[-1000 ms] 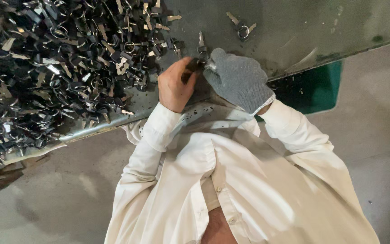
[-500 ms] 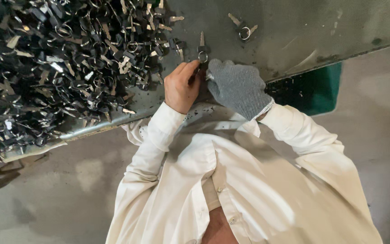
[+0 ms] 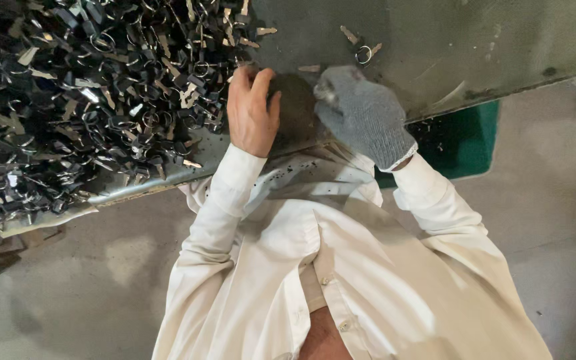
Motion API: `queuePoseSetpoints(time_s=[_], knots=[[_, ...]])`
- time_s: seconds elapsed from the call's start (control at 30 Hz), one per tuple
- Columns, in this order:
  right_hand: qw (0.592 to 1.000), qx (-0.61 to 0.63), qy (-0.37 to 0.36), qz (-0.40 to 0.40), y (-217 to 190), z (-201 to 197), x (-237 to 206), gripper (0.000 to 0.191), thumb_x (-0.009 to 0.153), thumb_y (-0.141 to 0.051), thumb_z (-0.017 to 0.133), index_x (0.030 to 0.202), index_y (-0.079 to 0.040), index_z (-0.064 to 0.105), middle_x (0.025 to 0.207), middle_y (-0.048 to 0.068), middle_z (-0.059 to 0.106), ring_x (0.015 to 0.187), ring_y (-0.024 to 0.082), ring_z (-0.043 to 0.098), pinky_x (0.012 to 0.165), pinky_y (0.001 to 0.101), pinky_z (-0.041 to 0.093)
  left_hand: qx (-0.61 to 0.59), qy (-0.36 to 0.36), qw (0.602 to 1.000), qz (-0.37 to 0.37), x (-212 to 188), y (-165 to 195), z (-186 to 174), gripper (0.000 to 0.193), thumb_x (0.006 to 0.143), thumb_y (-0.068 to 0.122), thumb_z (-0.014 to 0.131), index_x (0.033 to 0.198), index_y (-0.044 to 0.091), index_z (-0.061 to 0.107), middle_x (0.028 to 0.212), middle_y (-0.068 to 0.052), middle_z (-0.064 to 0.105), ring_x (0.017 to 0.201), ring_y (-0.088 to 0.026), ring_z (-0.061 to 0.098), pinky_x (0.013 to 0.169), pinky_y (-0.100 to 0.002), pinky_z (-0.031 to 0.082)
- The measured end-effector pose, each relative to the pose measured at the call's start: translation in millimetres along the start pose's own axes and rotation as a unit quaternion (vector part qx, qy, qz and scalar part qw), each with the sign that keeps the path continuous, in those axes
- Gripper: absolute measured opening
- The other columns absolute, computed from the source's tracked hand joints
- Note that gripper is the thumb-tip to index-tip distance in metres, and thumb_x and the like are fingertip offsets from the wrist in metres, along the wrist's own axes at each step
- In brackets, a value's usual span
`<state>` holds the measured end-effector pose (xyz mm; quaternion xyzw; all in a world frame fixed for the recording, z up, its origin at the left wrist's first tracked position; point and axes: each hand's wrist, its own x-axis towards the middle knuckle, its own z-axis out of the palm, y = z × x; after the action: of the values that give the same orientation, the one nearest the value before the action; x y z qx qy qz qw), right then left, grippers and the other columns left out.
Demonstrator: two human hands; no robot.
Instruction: The person threads keys onto split key rings at a workbench. They pick a key from a large pile, force it onto a metal ring, set the assembled key ring aside, and repeat the cycle continuously, occasionally sweeping finished rings into a pile.
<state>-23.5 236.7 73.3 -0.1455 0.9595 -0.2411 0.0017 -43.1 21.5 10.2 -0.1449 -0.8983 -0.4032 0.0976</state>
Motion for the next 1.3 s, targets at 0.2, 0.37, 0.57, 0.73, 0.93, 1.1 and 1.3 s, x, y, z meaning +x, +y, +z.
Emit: queuePoseSetpoints(time_s=[0.2,0.37,0.57,0.73,0.93,1.1,1.3], knots=[[0.993,0.102,0.062,-0.005,-4.0,4.8,-4.4,0.046,0.095,-0.019,0.08,0.13,-0.006,0.055,0.119,0.018,0.068,0.098,0.037,0.072,0.081,0.0422,0.059,-0.042,0.018,0.999,0.019,-24.9,5.9,-1.6,0.039,0.092,-0.012,0.066,0.128,0.004,0.064,0.13,-0.014,0.064,0.116,-0.038,0.065,0.099,-0.043,0.055],[0.983,0.182,-0.005,-0.003,-4.9,22.0,9.6,0.049,0.09,-0.02,0.082,0.127,-0.004,0.055,0.112,0.018,0.069,0.096,0.037,0.073,0.079,0.0442,0.058,-0.235,-0.035,0.971,-0.031,-25.3,10.7,1.7,0.035,0.086,-0.01,0.066,0.119,0.004,0.067,0.127,-0.016,0.065,0.107,-0.034,0.071,0.091,-0.04,0.059],[0.996,-0.024,0.082,-0.002,-17.4,23.8,-0.3,0.036,0.095,-0.02,0.08,0.121,-0.006,0.06,0.111,0.02,0.069,0.083,0.036,0.072,0.071,0.0438,0.058,-0.044,-0.012,0.997,0.054,-23.6,4.2,-1.2,0.041,0.083,-0.009,0.068,0.123,0.002,0.064,0.113,-0.015,0.064,0.098,-0.04,0.065,0.085,-0.046,0.054],[1.0,0.003,-0.024,0.008,-24.5,22.3,0.3,0.025,0.098,-0.027,0.075,0.107,-0.007,0.061,0.084,0.015,0.069,0.071,0.035,0.071,0.062,0.045,0.057,-0.042,-0.046,0.998,-0.022,-29.6,-1.4,-3.3,0.029,0.088,-0.001,0.077,0.114,0.002,0.064,0.095,-0.016,0.063,0.087,-0.039,0.064,0.075,-0.047,0.051],[0.997,-0.04,-0.07,-0.013,-24.3,22.9,12.2,0.026,0.095,-0.029,0.071,0.103,-0.007,0.061,0.078,0.016,0.069,0.066,0.036,0.071,0.057,0.0477,0.054,-0.047,-0.043,0.998,-0.009,-29.5,-4.5,0.3,0.03,0.084,-0.004,0.073,0.112,0.001,0.065,0.096,-0.016,0.064,0.089,-0.04,0.064,0.074,-0.047,0.052],[0.99,-0.087,-0.111,0.003,-29.5,26.1,19.2,0.027,0.092,-0.029,0.071,0.103,-0.006,0.061,0.073,0.017,0.069,0.062,0.035,0.07,0.051,0.0483,0.054,-0.038,-0.065,0.997,-0.004,-29.5,-6.3,-1.4,0.031,0.078,-0.009,0.069,0.107,0.002,0.067,0.095,-0.015,0.064,0.09,-0.04,0.065,0.076,-0.047,0.052],[0.992,-0.075,-0.097,-0.01,-27.1,24.2,19.8,0.028,0.092,-0.03,0.071,0.103,-0.006,0.061,0.073,0.016,0.069,0.061,0.035,0.071,0.051,0.048,0.054,-0.131,-0.02,0.99,-0.044,-28.5,-10.1,-2.5,0.029,0.084,-0.003,0.073,0.112,0.0,0.065,0.094,-0.015,0.066,0.082,-0.036,0.068,0.071,-0.042,0.055]])
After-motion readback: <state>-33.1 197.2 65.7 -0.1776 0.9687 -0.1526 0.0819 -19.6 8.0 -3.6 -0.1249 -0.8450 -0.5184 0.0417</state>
